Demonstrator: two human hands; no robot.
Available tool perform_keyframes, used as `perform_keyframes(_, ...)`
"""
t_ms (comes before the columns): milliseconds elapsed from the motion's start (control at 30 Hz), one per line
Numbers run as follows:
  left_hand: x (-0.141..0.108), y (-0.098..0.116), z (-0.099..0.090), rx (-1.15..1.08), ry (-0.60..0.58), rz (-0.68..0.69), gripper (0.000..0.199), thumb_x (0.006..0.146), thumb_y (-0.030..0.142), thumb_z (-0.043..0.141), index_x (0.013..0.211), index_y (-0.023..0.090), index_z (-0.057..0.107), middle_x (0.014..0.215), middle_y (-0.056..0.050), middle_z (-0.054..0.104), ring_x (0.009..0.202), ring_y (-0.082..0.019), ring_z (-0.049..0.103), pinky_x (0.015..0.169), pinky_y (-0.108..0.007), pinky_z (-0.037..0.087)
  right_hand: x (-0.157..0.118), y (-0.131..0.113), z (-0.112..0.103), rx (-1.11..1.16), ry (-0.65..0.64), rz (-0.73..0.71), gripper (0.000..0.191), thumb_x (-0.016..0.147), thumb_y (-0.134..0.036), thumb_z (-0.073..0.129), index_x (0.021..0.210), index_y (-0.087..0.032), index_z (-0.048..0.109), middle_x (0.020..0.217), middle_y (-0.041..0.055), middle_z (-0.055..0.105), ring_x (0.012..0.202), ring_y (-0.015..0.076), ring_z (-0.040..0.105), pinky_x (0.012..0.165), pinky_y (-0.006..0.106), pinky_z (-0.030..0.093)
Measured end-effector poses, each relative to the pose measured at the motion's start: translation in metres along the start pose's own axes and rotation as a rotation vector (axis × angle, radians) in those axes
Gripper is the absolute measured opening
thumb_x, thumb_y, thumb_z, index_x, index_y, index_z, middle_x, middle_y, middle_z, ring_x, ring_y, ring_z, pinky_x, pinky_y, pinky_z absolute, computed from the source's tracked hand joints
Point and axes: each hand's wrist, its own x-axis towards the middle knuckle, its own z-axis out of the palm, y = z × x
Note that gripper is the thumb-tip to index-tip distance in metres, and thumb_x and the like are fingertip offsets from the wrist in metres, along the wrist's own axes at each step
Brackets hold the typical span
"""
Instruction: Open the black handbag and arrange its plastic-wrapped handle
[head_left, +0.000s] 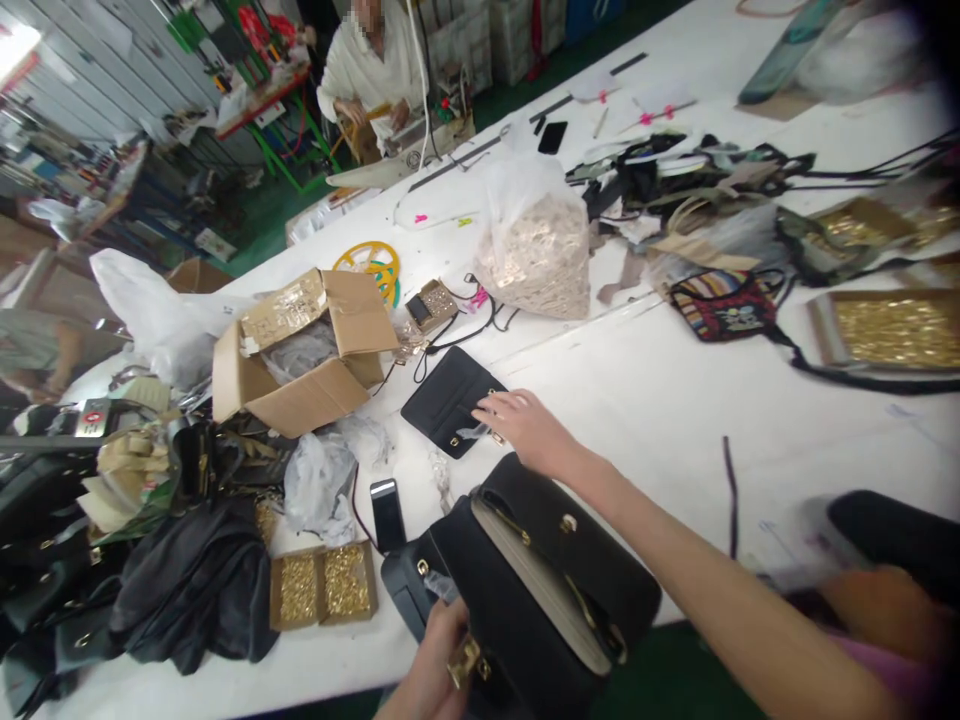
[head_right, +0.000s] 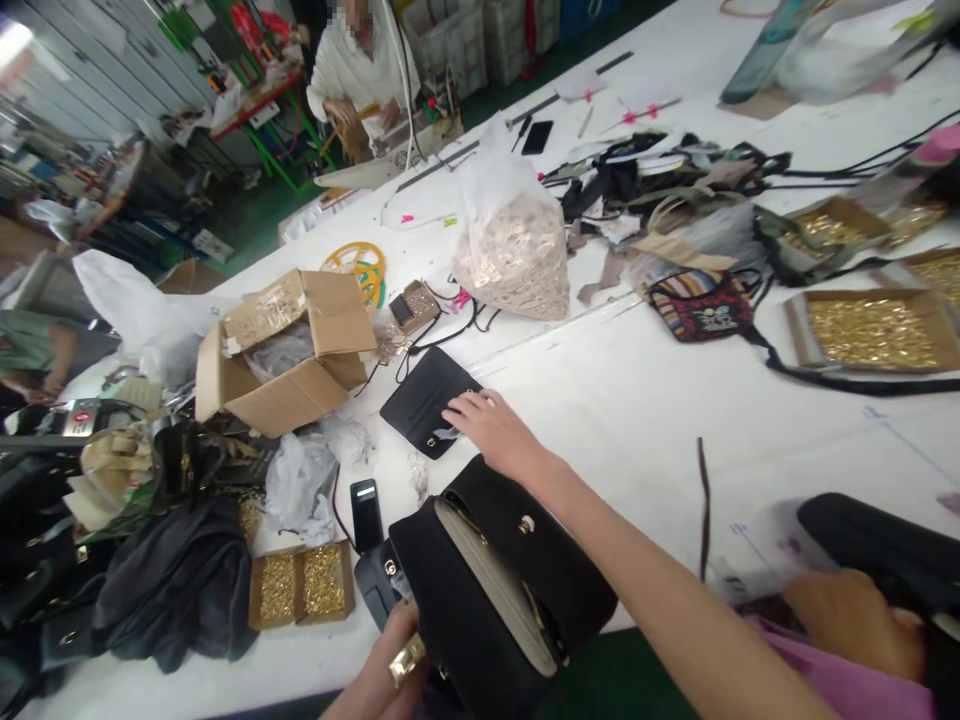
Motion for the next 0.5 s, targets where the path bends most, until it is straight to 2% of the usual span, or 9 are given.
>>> perform_keyframes(67,0.004,-0.003,0.002,0.002,0.005,0.001,0.063,0.065,0.051,0.101,0.114,0.016,0.08,0.104,-0.016,0.084,0.108,-0.043,0.079,0.099,-0.054,0.063,0.045,0.022,0.031,0.02,-0.206,-0.055,0.052,0.09,0.006,0.055,0.13,-0.017,0.079,0.137,0.0151,0.079,0.143,0.0301,0.061,0.134,0.056,0.028)
perform_keyframes(133,0.008,-0.006,0.004,0.019,-0.005,0.012,0.064,0.06,0.052,0.102,0.106,0.012,0.081,0.102,-0.018,0.083,0.107,-0.045,0.079,0.1,-0.055,0.063,0.078,0.036,0.049,0.041,-0.277,-0.05,0.034,0.087,0.001,0.064,0.106,-0.019,0.084,0.109,0.0108,0.086,0.122,0.0287,0.072,0.13,0.053,0.034)
perform_keyframes(167,0.009,-0.006,0.004,0.029,-0.009,0.015,0.062,0.057,0.051,0.103,0.1,0.011,0.082,0.1,-0.019,0.083,0.106,-0.045,0.079,0.1,-0.054,0.063,0.09,0.042,0.052,0.054,-0.278,-0.032,0.028,0.086,-0.003,0.067,0.099,-0.02,0.084,0.101,0.009,0.086,0.112,0.0284,0.075,0.126,0.051,0.041)
perform_keyframes(233,0.011,-0.006,0.003,0.033,-0.007,0.008,0.058,0.053,0.047,0.105,0.091,0.01,0.082,0.094,-0.019,0.083,0.103,-0.045,0.079,0.099,-0.053,0.063,0.11,0.053,0.048,0.081,-0.229,0.015,0.024,0.09,-0.009,0.067,0.101,-0.023,0.084,0.1,0.0073,0.086,0.101,0.0277,0.077,0.112,0.047,0.052)
perform_keyframes(300,0.012,-0.006,0.001,0.015,0.001,-0.001,0.054,0.051,0.043,0.104,0.089,0.011,0.081,0.091,-0.017,0.082,0.1,-0.043,0.079,0.098,-0.052,0.064,0.125,0.066,0.034,0.117,-0.156,0.075,0.029,0.102,-0.019,0.057,0.116,-0.023,0.082,0.097,0.0069,0.085,0.09,0.0252,0.077,0.096,0.041,0.058)
perform_keyframes(333,0.012,-0.006,-0.001,0.002,0.004,-0.006,0.053,0.052,0.042,0.104,0.089,0.011,0.081,0.09,-0.017,0.082,0.098,-0.043,0.079,0.097,-0.052,0.064,0.13,0.073,0.026,0.191,-0.125,0.124,0.033,0.107,-0.024,0.051,0.124,-0.022,0.08,0.09,0.0064,0.084,0.082,0.0234,0.076,0.088,0.037,0.059)
perform_keyframes(367,0.012,-0.006,-0.002,-0.008,0.007,-0.012,0.052,0.053,0.041,0.103,0.089,0.011,0.08,0.089,-0.017,0.081,0.097,-0.042,0.079,0.097,-0.052,0.064,0.134,0.08,0.018,0.332,-0.102,0.188,0.035,0.111,-0.031,0.049,0.128,-0.021,0.078,0.08,0.005,0.08,0.074,0.0218,0.074,0.078,0.034,0.059)
perform_keyframes(433,0.014,-0.008,-0.006,-0.012,0.011,-0.015,0.051,0.055,0.04,0.102,0.089,0.011,0.079,0.087,-0.017,0.08,0.096,-0.041,0.079,0.095,-0.05,0.064,0.131,0.091,0.006,0.761,-0.076,0.333,0.037,0.109,-0.045,0.059,0.127,-0.018,0.076,0.067,0.0015,0.073,0.062,0.0196,0.069,0.062,0.029,0.053)
perform_keyframes(500,0.018,-0.012,-0.01,-0.013,0.011,-0.006,0.05,0.057,0.041,0.102,0.088,0.011,0.078,0.085,-0.016,0.079,0.096,-0.04,0.079,0.095,-0.05,0.064,0.116,0.097,-0.001,1.076,-0.056,0.413,0.042,0.101,-0.053,0.073,0.122,-0.017,0.075,0.068,0.0008,0.072,0.061,0.0184,0.066,0.058,0.027,0.051)
